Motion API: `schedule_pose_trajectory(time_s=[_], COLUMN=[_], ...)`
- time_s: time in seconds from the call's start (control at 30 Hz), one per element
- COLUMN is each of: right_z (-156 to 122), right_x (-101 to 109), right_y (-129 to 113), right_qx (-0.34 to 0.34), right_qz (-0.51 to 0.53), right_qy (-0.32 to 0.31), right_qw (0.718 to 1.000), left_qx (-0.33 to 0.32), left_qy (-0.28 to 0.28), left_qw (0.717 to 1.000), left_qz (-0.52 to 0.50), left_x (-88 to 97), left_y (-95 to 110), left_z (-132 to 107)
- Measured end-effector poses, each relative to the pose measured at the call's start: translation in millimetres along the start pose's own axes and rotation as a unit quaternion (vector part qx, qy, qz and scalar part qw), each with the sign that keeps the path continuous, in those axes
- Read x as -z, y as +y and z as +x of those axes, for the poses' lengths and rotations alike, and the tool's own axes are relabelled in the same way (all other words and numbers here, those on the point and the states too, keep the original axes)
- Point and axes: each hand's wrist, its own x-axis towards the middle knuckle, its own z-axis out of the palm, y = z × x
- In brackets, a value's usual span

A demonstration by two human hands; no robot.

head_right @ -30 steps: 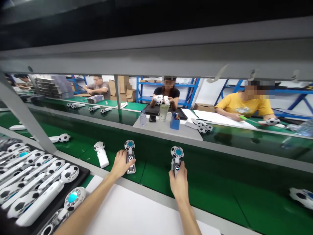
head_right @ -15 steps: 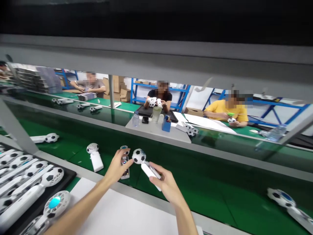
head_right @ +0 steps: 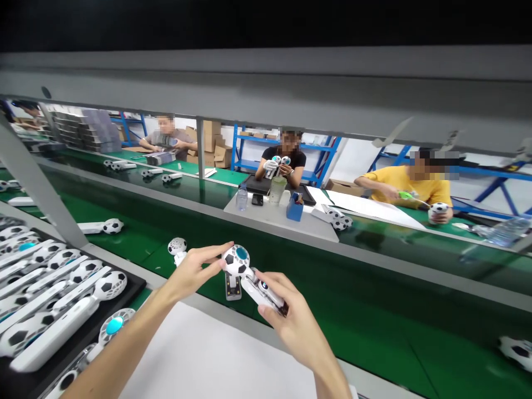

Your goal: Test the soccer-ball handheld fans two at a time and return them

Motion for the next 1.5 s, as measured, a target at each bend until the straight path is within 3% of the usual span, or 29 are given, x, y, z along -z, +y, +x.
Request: schedule_pose_trajectory(time_s=[0.2,0.37,0.43,0.57,0.63,0.7,0.9,1.03,1.2,1.37,1.5], right_z=[-3.1,6.9,14.6,26.2,27.9,27.3,24.7,28.1,32.6,34.2,44.0], right_x=[2.4,2.9,2.9,4.6,5.5,6.0,3.6,-5.2,-21.5,-31.5,-37.5], right_y=[-3.2,22.8,44.6,91.9,110.3,122.8,123.5,102.5,85.8,94.8,104.6], right_qx=[-0.001,-0.01,-0.039,-0.137,-0.177,-0.198,-0.195,-0.147,-0.088,-0.093,-0.129], right_qz=[-0.028,-0.069,-0.104,-0.213,-0.256,-0.286,-0.336,-0.327,-0.275,-0.206,-0.169], right_qy=[0.023,0.075,0.126,0.235,0.259,0.257,0.232,0.257,0.238,0.204,0.219], right_qw=[0.999,0.995,0.986,0.938,0.914,0.902,0.892,0.897,0.927,0.953,0.952], left_qx=[-0.017,0.079,0.151,0.304,0.362,0.388,0.335,0.28,0.243,0.225,0.212], left_qy=[0.015,0.053,0.09,0.154,0.156,0.145,0.135,0.144,0.164,0.153,0.135], left_qw=[0.998,0.987,0.966,0.89,0.862,0.853,0.892,0.926,0.944,0.954,0.959], left_qz=[0.057,0.127,0.189,0.302,0.318,0.316,0.271,0.208,0.153,0.125,0.133], left_x=[-8.4,-8.3,-2.3,7.1,2.6,-8.5,-37.8,-36.5,-31.3,-39.8,-57.0], left_y=[0.2,-14.8,-30.5,-70.1,-87.3,-99.8,-115.1,-117.6,-119.2,-120.3,-119.1], left_z=[-1.0,2.9,3.4,-0.7,-3.5,-5.5,-8.0,-6.6,-0.5,1.2,-4.7])
